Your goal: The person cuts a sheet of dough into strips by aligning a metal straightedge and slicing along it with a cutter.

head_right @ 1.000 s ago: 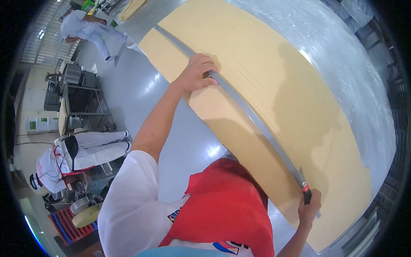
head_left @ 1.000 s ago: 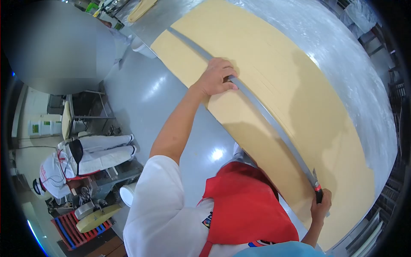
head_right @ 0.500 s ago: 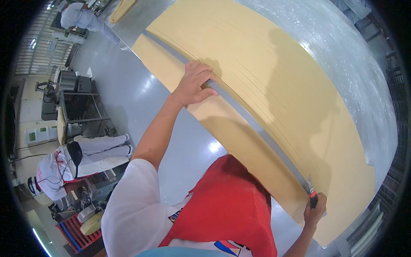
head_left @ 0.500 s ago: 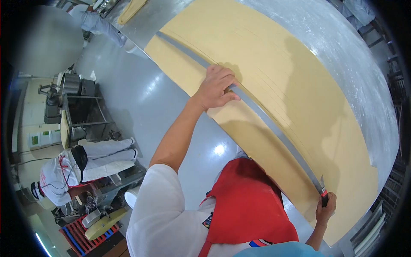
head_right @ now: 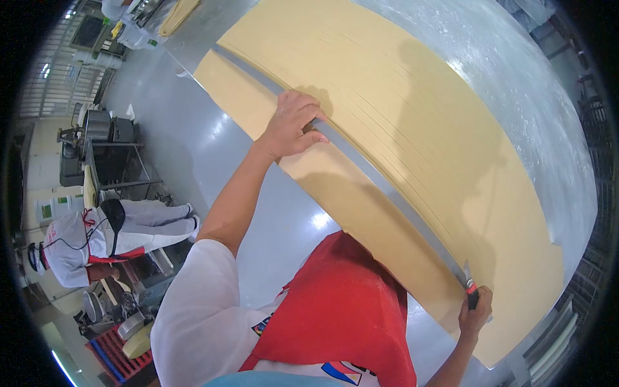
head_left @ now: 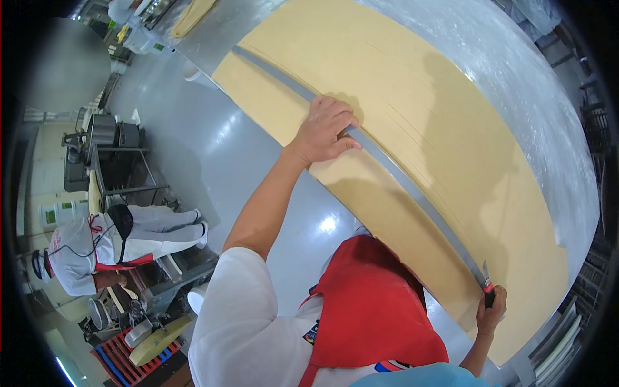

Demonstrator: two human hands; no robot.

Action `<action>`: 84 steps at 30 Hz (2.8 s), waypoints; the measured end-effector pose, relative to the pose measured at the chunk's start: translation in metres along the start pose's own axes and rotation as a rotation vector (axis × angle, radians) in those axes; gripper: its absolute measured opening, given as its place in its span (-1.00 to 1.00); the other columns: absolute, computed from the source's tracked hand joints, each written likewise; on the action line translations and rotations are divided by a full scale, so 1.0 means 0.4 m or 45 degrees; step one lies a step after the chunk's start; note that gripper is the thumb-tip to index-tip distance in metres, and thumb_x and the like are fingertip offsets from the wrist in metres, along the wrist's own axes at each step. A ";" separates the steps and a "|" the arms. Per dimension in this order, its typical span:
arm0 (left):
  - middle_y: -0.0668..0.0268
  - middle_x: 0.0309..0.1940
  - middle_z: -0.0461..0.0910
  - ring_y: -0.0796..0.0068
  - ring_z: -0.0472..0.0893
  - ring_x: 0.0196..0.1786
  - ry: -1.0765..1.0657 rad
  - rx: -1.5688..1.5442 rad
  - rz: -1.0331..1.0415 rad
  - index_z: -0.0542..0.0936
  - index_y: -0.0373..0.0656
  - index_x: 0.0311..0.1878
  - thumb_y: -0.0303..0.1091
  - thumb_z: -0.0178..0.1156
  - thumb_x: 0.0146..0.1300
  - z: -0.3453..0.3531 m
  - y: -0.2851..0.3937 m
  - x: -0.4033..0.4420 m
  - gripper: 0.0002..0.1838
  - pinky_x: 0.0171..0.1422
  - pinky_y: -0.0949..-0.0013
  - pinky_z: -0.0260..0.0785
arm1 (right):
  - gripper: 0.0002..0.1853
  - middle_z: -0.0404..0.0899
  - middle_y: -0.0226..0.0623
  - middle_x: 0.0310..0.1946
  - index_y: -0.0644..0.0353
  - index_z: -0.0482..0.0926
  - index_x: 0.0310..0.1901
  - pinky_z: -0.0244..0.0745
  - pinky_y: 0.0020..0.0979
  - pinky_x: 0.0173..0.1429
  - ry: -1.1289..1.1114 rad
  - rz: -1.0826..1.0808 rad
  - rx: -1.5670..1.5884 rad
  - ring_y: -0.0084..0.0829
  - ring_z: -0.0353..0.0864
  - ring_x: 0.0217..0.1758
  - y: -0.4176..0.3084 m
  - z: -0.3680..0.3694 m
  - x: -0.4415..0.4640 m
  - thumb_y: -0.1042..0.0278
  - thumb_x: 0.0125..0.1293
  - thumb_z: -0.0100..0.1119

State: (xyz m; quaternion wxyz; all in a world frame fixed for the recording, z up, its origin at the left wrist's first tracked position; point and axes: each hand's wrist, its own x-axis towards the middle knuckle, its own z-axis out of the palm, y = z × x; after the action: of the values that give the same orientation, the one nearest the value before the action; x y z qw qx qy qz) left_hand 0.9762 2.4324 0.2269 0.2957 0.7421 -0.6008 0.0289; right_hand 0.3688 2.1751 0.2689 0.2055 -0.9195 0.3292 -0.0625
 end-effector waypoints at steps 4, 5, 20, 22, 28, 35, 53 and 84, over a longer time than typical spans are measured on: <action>0.32 -0.06 0.55 0.17 0.48 0.09 0.000 0.010 0.024 0.67 0.01 -0.09 0.29 0.39 0.16 -0.002 0.001 0.001 -0.46 0.37 0.03 0.13 | -0.68 0.56 0.05 -0.10 0.31 0.49 -0.03 0.53 -0.05 0.10 -0.013 -0.010 -0.006 0.16 0.58 -0.01 0.001 -0.003 0.001 0.64 0.18 0.29; 0.32 -0.06 0.55 0.17 0.48 0.08 -0.002 0.011 0.023 0.67 0.01 -0.09 0.29 0.39 0.16 -0.002 0.003 0.003 -0.46 0.37 0.04 0.14 | -0.68 0.56 0.06 -0.10 0.31 0.50 -0.02 0.53 -0.05 0.10 -0.032 -0.022 0.007 0.16 0.58 0.00 0.001 -0.006 0.002 0.65 0.17 0.29; 0.06 0.35 0.46 -0.08 0.35 0.46 0.206 0.423 -0.691 0.59 -0.14 0.26 0.04 0.49 0.19 0.009 0.102 -0.040 -0.33 0.60 -0.10 0.16 | -0.60 0.58 0.01 -0.05 0.21 0.49 -0.03 0.54 0.06 0.01 -0.078 -0.007 -0.079 0.15 0.61 0.03 0.039 -0.015 -0.021 0.62 0.07 0.33; 0.07 0.32 0.51 -0.08 0.41 0.43 0.163 0.595 -0.630 0.61 -0.16 0.21 0.13 0.44 0.22 0.001 0.099 -0.039 -0.34 0.57 -0.10 0.21 | -0.54 0.59 -0.06 0.05 0.16 0.51 0.04 0.56 0.03 0.05 -0.163 0.033 -0.225 0.09 0.62 0.12 0.075 -0.010 -0.033 0.49 0.07 0.41; -0.09 0.13 0.66 -0.13 0.60 0.22 -0.191 0.637 -0.494 0.70 -0.29 0.10 0.10 0.38 0.31 -0.051 0.032 0.035 -0.41 0.34 -0.04 0.45 | -0.72 0.59 -0.25 -0.18 0.06 0.57 -0.15 0.53 -0.02 -0.04 -0.321 0.046 -0.136 -0.09 0.64 0.00 0.035 -0.024 0.034 0.25 0.14 0.41; -0.09 0.43 0.41 -0.07 0.37 0.50 -0.257 0.651 -0.663 0.55 -0.15 0.39 0.22 0.20 0.48 -0.112 -0.044 0.027 -0.32 0.56 0.01 0.24 | -0.83 0.63 -0.25 -0.18 0.09 0.57 -0.21 0.65 -0.10 -0.08 -0.171 -0.032 -0.040 -0.15 0.72 -0.08 -0.048 -0.038 0.034 0.32 0.18 0.30; -0.11 0.40 0.38 -0.09 0.41 0.43 -0.221 0.594 -0.609 0.53 -0.17 0.40 0.17 0.20 0.52 -0.109 -0.104 0.028 -0.35 0.52 -0.01 0.27 | -0.80 0.58 -0.33 -0.22 0.09 0.53 -0.24 0.62 -0.15 -0.11 -0.100 -0.048 -0.016 -0.23 0.69 -0.10 -0.048 -0.011 0.079 0.35 0.15 0.36; -0.42 0.55 0.16 -0.26 0.12 0.66 -0.858 0.614 -1.018 0.28 -0.68 0.46 0.42 0.47 0.09 -0.038 0.093 0.139 0.30 0.71 0.03 0.02 | -0.82 0.62 -0.39 -0.16 0.05 0.61 -0.17 0.59 -0.17 0.04 0.103 -0.041 0.097 -0.29 0.71 -0.03 -0.009 -0.005 0.006 0.41 0.15 0.29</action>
State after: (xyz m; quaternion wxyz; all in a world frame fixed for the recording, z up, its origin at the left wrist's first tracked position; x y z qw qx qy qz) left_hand 0.9626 2.3870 0.2767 -0.1017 0.9263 -0.3110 -0.1870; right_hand 0.3722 2.1752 0.2723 0.2259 -0.9129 0.3197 -0.1155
